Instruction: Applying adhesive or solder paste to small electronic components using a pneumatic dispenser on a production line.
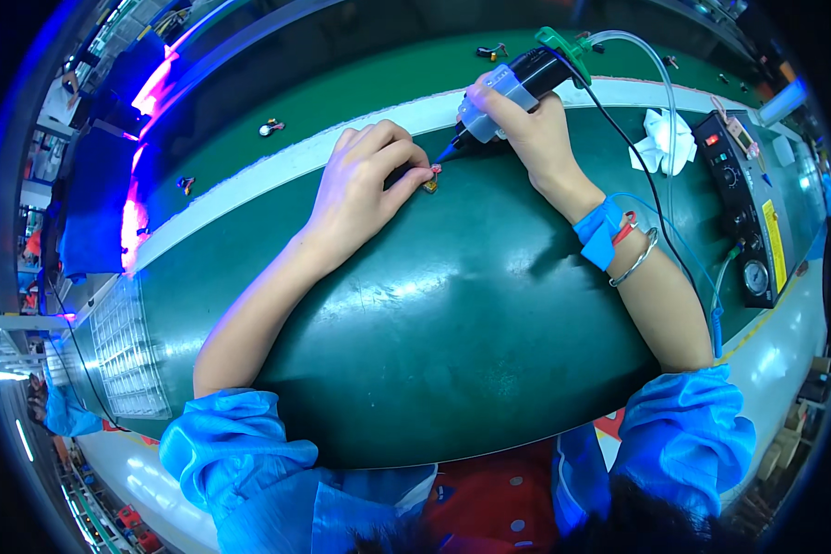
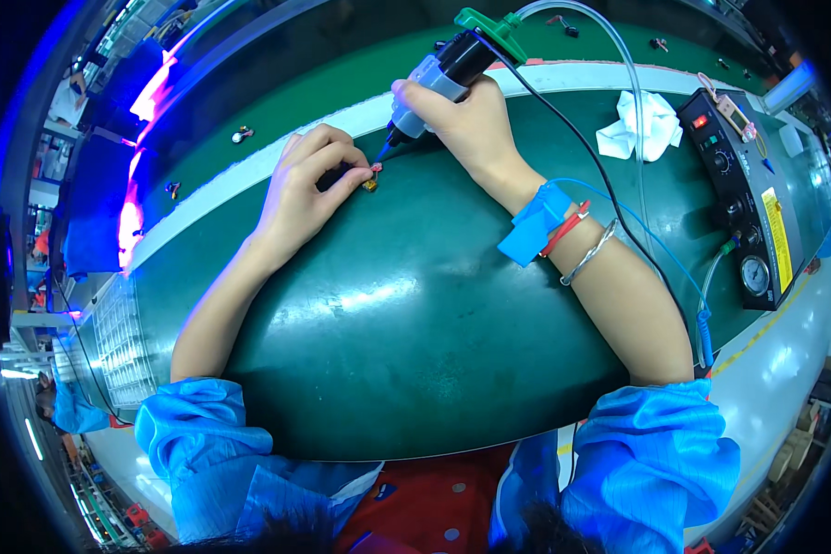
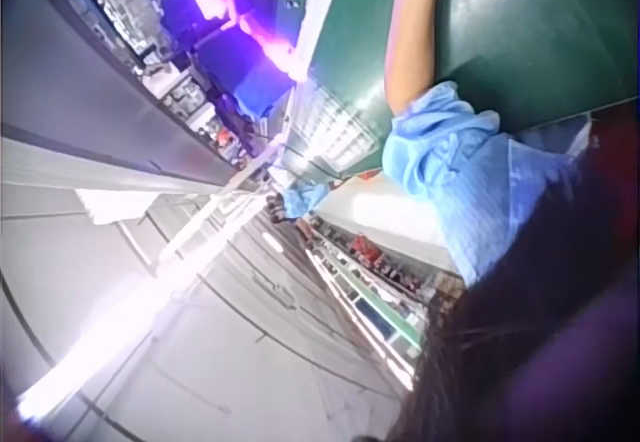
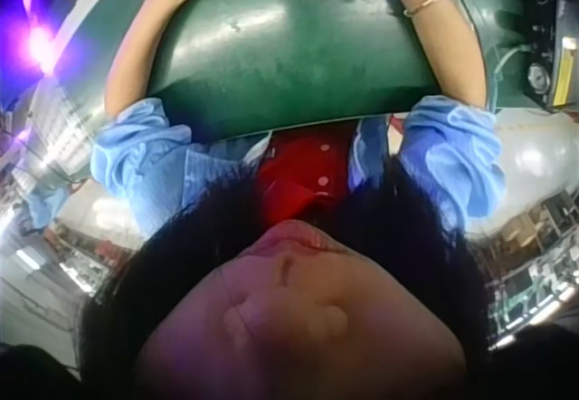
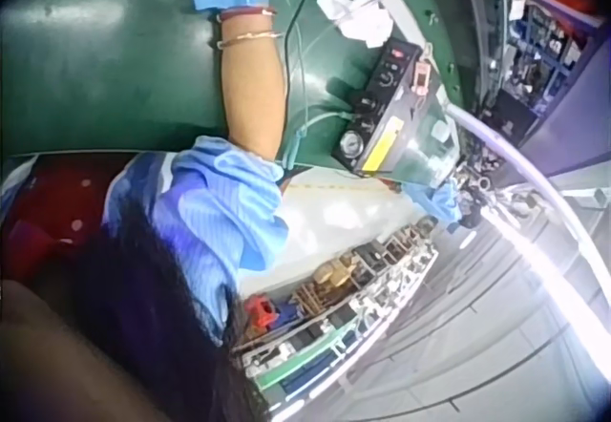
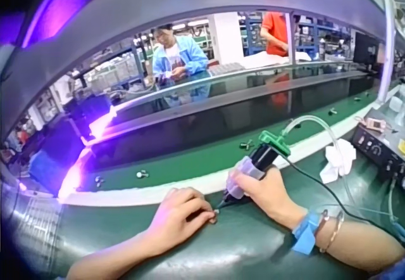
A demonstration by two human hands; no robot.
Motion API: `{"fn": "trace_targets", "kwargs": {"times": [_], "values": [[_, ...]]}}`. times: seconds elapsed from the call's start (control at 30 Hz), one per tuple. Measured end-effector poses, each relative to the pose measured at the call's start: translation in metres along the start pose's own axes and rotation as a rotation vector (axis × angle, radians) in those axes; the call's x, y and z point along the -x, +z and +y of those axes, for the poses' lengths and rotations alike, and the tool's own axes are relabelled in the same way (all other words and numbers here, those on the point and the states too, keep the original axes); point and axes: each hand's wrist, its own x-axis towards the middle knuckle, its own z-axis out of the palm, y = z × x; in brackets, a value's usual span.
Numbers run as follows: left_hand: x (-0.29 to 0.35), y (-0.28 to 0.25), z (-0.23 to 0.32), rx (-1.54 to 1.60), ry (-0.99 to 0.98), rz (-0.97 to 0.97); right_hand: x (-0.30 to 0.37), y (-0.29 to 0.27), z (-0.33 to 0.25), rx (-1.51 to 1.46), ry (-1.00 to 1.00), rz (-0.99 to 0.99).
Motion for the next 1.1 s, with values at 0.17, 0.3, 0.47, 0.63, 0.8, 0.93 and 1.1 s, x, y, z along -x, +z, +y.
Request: {"fn": "trace_targets", "kwargs": {"times": [0.17,0.3,0.47,0.63,0.8,0.93,1.1], "values": [[0.001,0.0,-0.001,-0.025,0.016,0.006,0.001,0.0,0.001,-0.001,-0.011,0.004],[0.0,0.0,-0.001,-0.021,0.024,0.019,0.0,-0.002,-0.001,0.004,0.011,-0.012],[0.0,-0.002,-0.001,-0.027,0.025,-0.006,0.0,-0.002,0.001,0.022,-0.007,-0.021],[0.001,-0.001,-0.002,-0.029,0.023,0.001,-0.001,0.001,-0.001,0.02,-0.011,0.014],[-0.004,-0.001,-0.007,-0.037,0.034,0.006,-0.003,0.0,-0.002,-0.074,-0.033,0.084],[-0.026,-0.01,-0.043,-0.1,-0.027,0.171,-0.001,-0.003,-0.005,-0.144,-0.034,0.234],[-0.043,-0.018,-0.106,-0.097,-0.208,0.198,-0.003,0.001,-0.006,-0.195,0.002,0.266]]}}
